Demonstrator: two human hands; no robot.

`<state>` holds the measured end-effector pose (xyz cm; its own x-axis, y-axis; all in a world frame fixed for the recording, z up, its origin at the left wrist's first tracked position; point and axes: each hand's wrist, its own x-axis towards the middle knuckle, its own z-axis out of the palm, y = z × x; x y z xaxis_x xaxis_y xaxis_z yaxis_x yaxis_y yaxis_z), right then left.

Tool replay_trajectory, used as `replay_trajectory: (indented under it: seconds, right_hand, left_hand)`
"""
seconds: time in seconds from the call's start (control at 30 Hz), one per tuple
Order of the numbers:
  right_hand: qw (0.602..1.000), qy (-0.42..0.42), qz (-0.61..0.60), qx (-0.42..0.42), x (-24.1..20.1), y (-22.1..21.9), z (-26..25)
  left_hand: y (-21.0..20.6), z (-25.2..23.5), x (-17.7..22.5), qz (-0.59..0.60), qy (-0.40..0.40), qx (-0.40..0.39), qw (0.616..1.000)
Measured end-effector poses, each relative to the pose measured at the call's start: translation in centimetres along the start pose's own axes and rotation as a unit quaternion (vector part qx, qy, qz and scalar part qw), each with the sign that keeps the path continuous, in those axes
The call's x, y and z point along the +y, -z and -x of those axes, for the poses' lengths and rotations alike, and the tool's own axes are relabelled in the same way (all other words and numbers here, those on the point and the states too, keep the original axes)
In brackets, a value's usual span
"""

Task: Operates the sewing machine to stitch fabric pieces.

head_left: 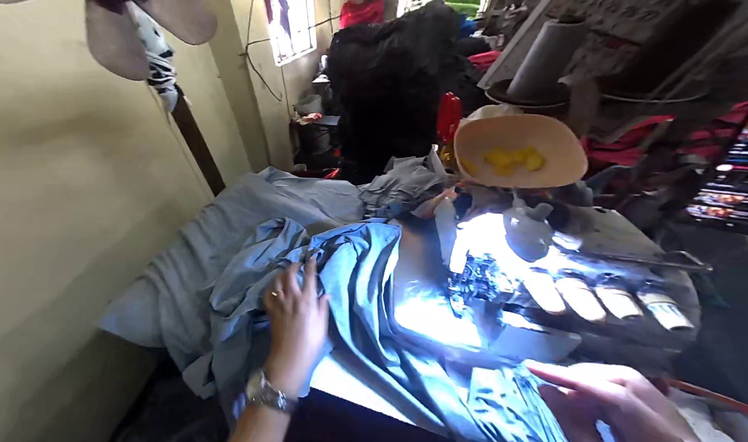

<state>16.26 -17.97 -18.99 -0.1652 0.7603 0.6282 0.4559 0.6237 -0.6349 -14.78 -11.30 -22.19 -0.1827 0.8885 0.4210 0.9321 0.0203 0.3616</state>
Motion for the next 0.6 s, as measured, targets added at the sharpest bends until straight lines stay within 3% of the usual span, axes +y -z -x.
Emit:
replay_trajectory:
  seconds: [0.07, 0.13, 0.2, 0.27, 0.37, 0.43, 0.47, 0.53, 0.6]
  right_hand:
    - [1.000, 0.016, 0.000, -0.016, -1.3, -1.9, -0.8]
    - [0.998, 0.038, 0.030, -0.032, -2.8, -4.3, -1.8]
    - [0.995, 0.052, 0.055, -0.061, -4.4, -6.2, -2.8]
    - [0.995, 0.082, 0.003, -0.056, -5.4, -7.0, -3.7]
    - [0.983, 0.109, -0.138, -0.043, -8.7, -5.5, -4.7]
    - [0.969, 0.116, -0.213, -0.048, -11.6, -4.1, -4.7]
    - [0.963, 0.120, -0.232, -0.061, -12.7, -3.7, -4.6]
    - [0.961, 0.132, -0.208, -0.125, -13.8, -3.3, -4.1]
    - [0.965, 0.133, -0.074, -0.214, -14.1, -3.1, -3.2]
  left_hand:
    - [1.0, -0.2, -2.7, -0.002, 0.030, -0.047, 0.998]
    - [2.4, 1.8, -1.1, 0.051, -0.098, 0.059, 0.992]
    - [4.4, 5.2, 2.8, 0.138, -0.237, 0.165, 0.947]
    - [5.7, 7.8, 5.1, 0.197, -0.294, 0.219, 0.909]
    - [3.2, 7.4, 1.9, 0.176, -0.203, 0.235, 0.934]
    - [2.0, 6.2, -2.4, 0.211, -0.107, 0.143, 0.961]
    - [3.2, 5.9, -4.1, 0.259, -0.035, 0.075, 0.962]
    - [8.4, 6.3, -6.3, 0.379, 0.064, 0.009, 0.923]
    - [15.9, 8.9, -8.0, 0.490, 0.048, 0.011, 0.871]
